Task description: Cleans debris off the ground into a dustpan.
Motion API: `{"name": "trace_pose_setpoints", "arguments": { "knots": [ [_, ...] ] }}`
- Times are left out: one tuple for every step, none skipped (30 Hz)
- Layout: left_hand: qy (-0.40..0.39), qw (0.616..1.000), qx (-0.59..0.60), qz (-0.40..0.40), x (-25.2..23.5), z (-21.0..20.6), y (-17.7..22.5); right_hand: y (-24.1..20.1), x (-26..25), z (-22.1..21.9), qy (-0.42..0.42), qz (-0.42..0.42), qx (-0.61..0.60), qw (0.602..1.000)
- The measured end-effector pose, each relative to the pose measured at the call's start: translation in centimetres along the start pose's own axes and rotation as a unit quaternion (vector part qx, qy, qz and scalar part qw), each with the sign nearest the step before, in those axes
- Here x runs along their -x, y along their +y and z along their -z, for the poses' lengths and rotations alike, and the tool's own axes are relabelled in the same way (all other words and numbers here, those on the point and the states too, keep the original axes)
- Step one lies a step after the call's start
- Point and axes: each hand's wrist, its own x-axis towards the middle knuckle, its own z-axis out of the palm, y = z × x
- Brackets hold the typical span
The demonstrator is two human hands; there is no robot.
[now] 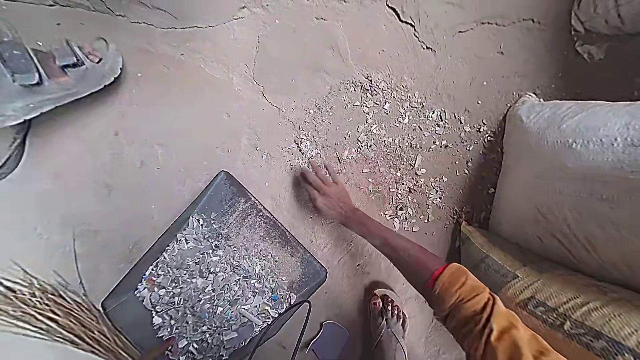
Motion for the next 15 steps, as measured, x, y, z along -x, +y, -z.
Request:
{"name": "trace_pose_setpoints", "arguments": {
  "knots": [
    [0.03, 0.998, -0.024, 0.048, -0.3, -0.6, 0.6, -1.5, -1.8, -2.2, -0.034, 0.03, -0.021, 0.999],
    [0.025, 0.997, -0.054, 0.048, -1.1, -0.2, -0.2, -2.3, -3.3, -4.1, -0.065, 0.05, -0.036, 0.996],
    [0.015, 0.996, -0.075, 0.038, -1.6, 0.2, -1.2, -2.5, -4.4, -5.4, -0.078, 0.054, -0.044, 0.995],
    [0.017, 0.995, -0.09, 0.028, -2.1, 0.6, -2.1, -2.1, -5.1, -5.9, -0.066, 0.046, -0.045, 0.996],
    [0.021, 0.994, -0.106, 0.029, -2.7, 0.8, -2.6, -1.2, -5.4, -5.9, -0.034, 0.027, -0.037, 0.998],
    [0.024, 0.993, -0.114, 0.032, -3.2, 1.1, -3.1, 0.0, -5.2, -5.2, -0.013, -0.004, -0.021, 1.0],
    [0.035, 0.992, -0.117, 0.032, -3.5, 1.2, -3.6, 1.5, -4.5, -4.2, 0.003, -0.04, -0.007, 0.999],
    [0.043, 0.992, -0.119, 0.03, -3.6, 1.2, -3.8, 3.3, -3.5, -2.8, 0.013, -0.079, 0.015, 0.997],
    [0.048, 0.991, -0.118, 0.029, -3.7, 1.0, -3.8, 5.3, -2.3, -1.2, 0.018, -0.124, 0.044, 0.991],
    [0.053, 0.992, -0.112, 0.027, -3.7, 0.7, -3.7, 7.0, -1.1, 0.6, 0.026, -0.176, 0.071, 0.981],
    [0.056, 0.992, -0.107, 0.026, -3.5, 0.5, -3.6, 8.4, -0.1, 2.2, 0.04, -0.23, 0.091, 0.968],
    [0.053, 0.992, -0.112, 0.017, -2.9, 0.2, -2.9, 9.2, 0.3, 3.3, 0.063, -0.269, 0.107, 0.955],
    [0.043, 0.991, -0.129, -0.001, -1.9, 0.0, -2.2, 9.4, 0.0, 3.8, 0.09, -0.272, 0.113, 0.951],
    [0.042, 0.988, -0.148, -0.031, -1.3, -0.1, -2.4, 8.6, -1.2, 3.7, 0.106, -0.242, 0.098, 0.96],
    [0.058, 0.984, -0.155, -0.063, -1.5, -0.1, -3.2, 7.0, -3.0, 3.2, 0.099, -0.195, 0.064, 0.974]
  ]
}}
